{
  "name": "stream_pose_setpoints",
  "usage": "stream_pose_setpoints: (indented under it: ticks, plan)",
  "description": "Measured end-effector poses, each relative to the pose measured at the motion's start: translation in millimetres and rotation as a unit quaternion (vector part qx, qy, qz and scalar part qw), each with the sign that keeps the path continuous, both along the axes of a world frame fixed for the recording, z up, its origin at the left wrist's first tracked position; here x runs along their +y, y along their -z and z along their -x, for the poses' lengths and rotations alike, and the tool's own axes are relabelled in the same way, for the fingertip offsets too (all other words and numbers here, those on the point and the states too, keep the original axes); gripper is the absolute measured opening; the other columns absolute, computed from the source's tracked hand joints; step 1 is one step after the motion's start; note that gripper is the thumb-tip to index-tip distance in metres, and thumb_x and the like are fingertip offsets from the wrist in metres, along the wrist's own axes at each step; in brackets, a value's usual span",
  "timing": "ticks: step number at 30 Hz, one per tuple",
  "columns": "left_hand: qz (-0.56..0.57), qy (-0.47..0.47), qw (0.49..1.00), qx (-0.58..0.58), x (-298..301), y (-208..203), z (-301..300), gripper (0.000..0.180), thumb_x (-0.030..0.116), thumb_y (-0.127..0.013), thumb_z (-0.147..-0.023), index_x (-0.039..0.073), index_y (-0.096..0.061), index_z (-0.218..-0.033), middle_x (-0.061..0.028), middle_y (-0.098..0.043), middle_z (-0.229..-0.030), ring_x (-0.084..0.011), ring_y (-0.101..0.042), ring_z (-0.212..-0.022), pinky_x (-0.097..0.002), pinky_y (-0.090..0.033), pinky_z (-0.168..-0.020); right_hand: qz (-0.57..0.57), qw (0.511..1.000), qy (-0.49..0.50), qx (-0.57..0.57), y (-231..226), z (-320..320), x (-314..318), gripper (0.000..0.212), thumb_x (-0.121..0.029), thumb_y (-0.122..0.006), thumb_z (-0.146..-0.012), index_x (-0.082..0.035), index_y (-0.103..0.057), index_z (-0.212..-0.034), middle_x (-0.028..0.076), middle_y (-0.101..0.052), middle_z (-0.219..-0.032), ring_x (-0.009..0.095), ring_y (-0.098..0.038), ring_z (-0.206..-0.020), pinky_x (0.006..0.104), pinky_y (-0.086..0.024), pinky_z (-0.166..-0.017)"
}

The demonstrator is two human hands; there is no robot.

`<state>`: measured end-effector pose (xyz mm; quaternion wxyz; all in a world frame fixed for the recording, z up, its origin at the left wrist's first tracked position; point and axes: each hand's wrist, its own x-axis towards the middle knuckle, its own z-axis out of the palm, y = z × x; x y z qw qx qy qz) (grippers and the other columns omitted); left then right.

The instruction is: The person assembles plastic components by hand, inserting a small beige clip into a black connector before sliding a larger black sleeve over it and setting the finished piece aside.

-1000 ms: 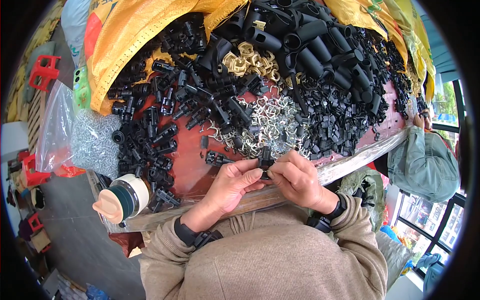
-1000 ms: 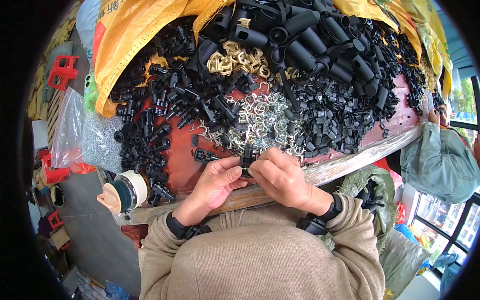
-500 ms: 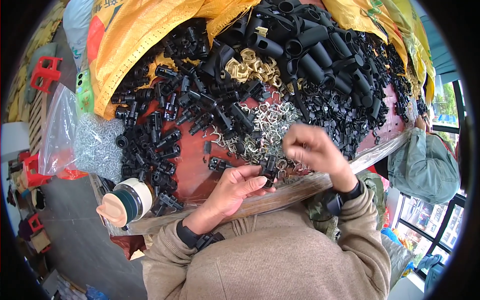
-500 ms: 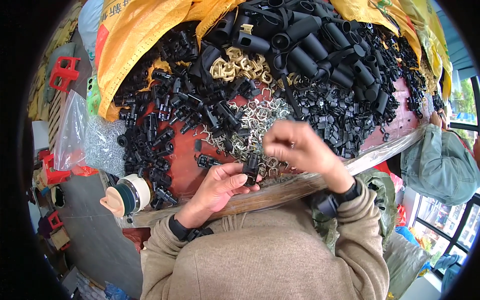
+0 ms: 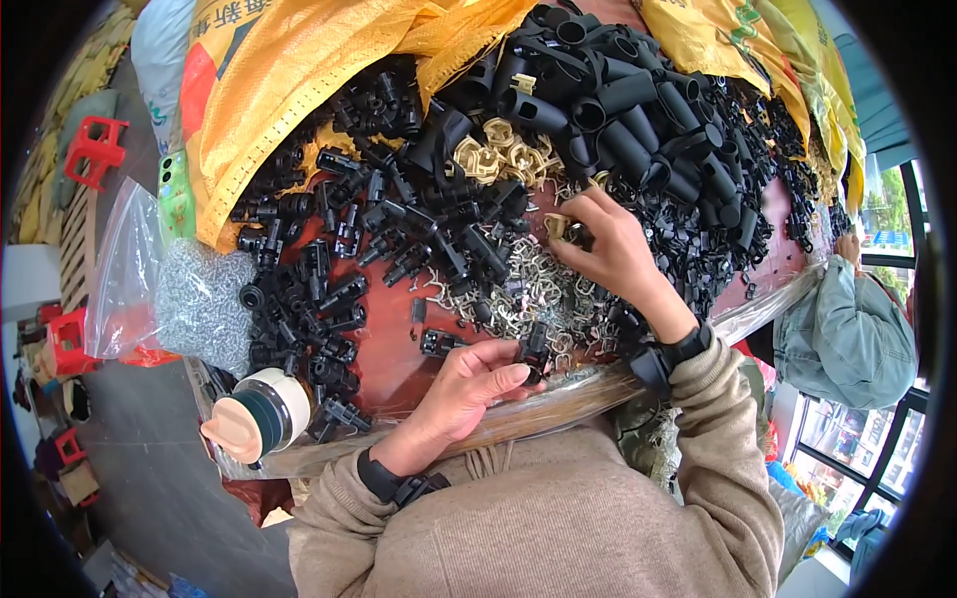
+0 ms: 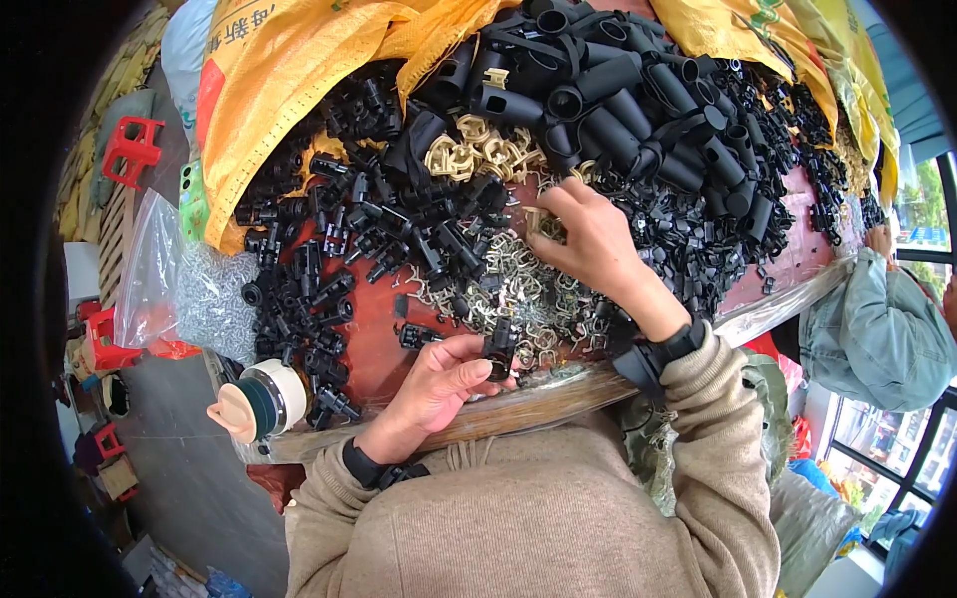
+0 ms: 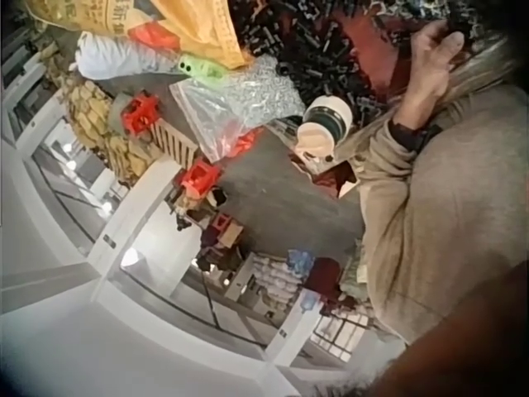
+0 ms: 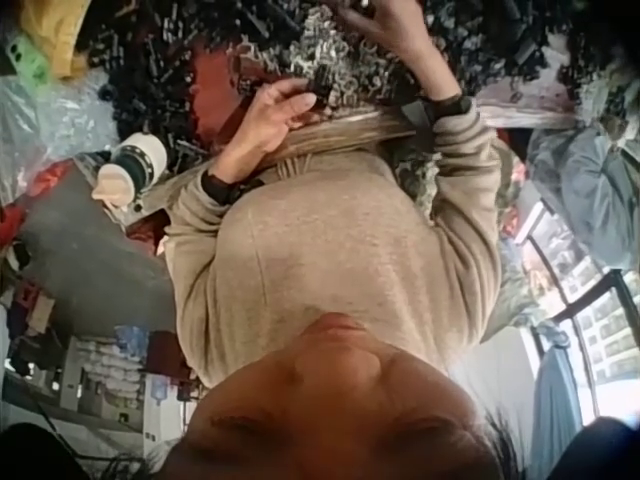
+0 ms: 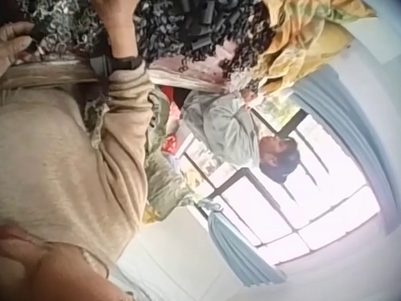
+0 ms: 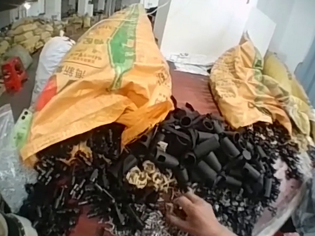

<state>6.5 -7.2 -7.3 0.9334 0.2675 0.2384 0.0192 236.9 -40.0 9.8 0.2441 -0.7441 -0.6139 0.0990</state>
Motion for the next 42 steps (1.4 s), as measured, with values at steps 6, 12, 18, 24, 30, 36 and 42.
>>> stream_pose_setpoints:
  ticks: [6, 12, 18, 24, 30, 36, 42]
  plan:
    - [0.038, -0.089, 0.993, -0.073, -1.1, 5.4, -2.8, 0.029, 0.018, -0.058, -0.08, 0.003, -0.053, -0.103, -0.0068, -0.059, -0.095, -0.0139, -0.057, -0.088, -0.0262, -0.045, -0.077, -0.077, 0.983, -0.027, 0.162, -16.2, 28.8, -32.5, 0.025, -0.014, -0.069, -0.064, -0.004, -0.056, -0.084, 0.006, -0.054, -0.08, 0.018, -0.053, -0.07, 0.0274, -0.044, -0.062]
    - [0.091, -0.119, 0.982, -0.113, -4.6, 8.3, -2.9, 0.029, 0.018, -0.058, -0.08, 0.002, -0.052, -0.104, -0.008, -0.059, -0.098, -0.0165, -0.056, -0.091, -0.0299, -0.044, -0.083, -0.06, 0.947, -0.108, 0.296, -2.2, 52.4, -56.5, 0.032, -0.02, -0.071, -0.065, -0.002, -0.058, -0.088, 0.007, -0.056, -0.081, 0.02, -0.053, -0.074, 0.0291, -0.043, -0.067]
    - [0.086, -0.104, 0.981, -0.137, -2.4, 8.2, -3.0, 0.029, 0.017, -0.057, -0.08, 0.001, -0.052, -0.104, -0.0089, -0.058, -0.099, -0.0178, -0.055, -0.094, -0.0313, -0.043, -0.084, 0.019, 0.949, -0.081, 0.305, -10.0, 58.5, -62.7, 0.033, -0.022, -0.068, -0.07, -0.001, -0.058, -0.092, 0.008, -0.055, -0.081, 0.021, -0.052, -0.075, 0.0306, -0.042, -0.067]
    - [0.069, -0.089, 0.984, -0.135, -3.3, 7.1, -4.5, 0.029, 0.016, -0.056, -0.081, 0.0, -0.052, -0.105, -0.0094, -0.058, -0.1, -0.0172, -0.055, -0.092, -0.0309, -0.043, -0.084, 0.044, 0.904, -0.187, 0.382, -8.9, 51.4, -59.0, 0.029, -0.019, -0.061, -0.076, 0.001, -0.055, -0.096, 0.009, -0.054, -0.085, 0.022, -0.053, -0.074, 0.0307, -0.043, -0.065]
    - [0.044, -0.093, 0.992, -0.07, -6.0, 10.5, -3.1, 0.031, 0.018, -0.057, -0.08, -0.001, -0.052, -0.103, -0.0116, -0.058, -0.098, -0.0198, -0.057, -0.089, -0.0323, -0.046, -0.08, 0.128, 0.893, -0.15, 0.405, -19.3, 46.9, -63.8, 0.031, -0.022, -0.058, -0.079, 0.003, -0.054, -0.097, 0.009, -0.052, -0.078, 0.022, -0.05, -0.072, 0.0296, -0.041, -0.064]
    - [0.021, -0.027, 0.999, 0.006, -2.7, 7.6, -0.9, 0.028, 0.019, -0.058, -0.08, -0.001, -0.055, -0.099, -0.0101, -0.06, -0.089, -0.0172, -0.06, -0.078, -0.0272, -0.049, -0.07, 0.017, 0.968, -0.17, 0.182, -33.1, 39.2, -65.1, 0.032, -0.017, -0.062, -0.071, 0.001, -0.056, -0.097, 0.007, -0.051, -0.079, 0.021, -0.05, -0.072, 0.0303, -0.04, -0.063]
    - [0.035, 0.076, 0.996, 0.023, 0.1, 5.8, 1.0, 0.029, 0.023, -0.058, -0.08, 0.0, -0.056, -0.096, -0.0082, -0.061, -0.082, -0.0146, -0.06, -0.071, -0.0236, -0.049, -0.061, -0.015, 0.961, -0.274, 0.026, -35.6, 44.9, -59.8, 0.037, -0.015, -0.063, -0.063, -0.002, -0.057, -0.097, 0.005, -0.052, -0.084, 0.02, -0.051, -0.073, 0.0313, -0.04, -0.065]
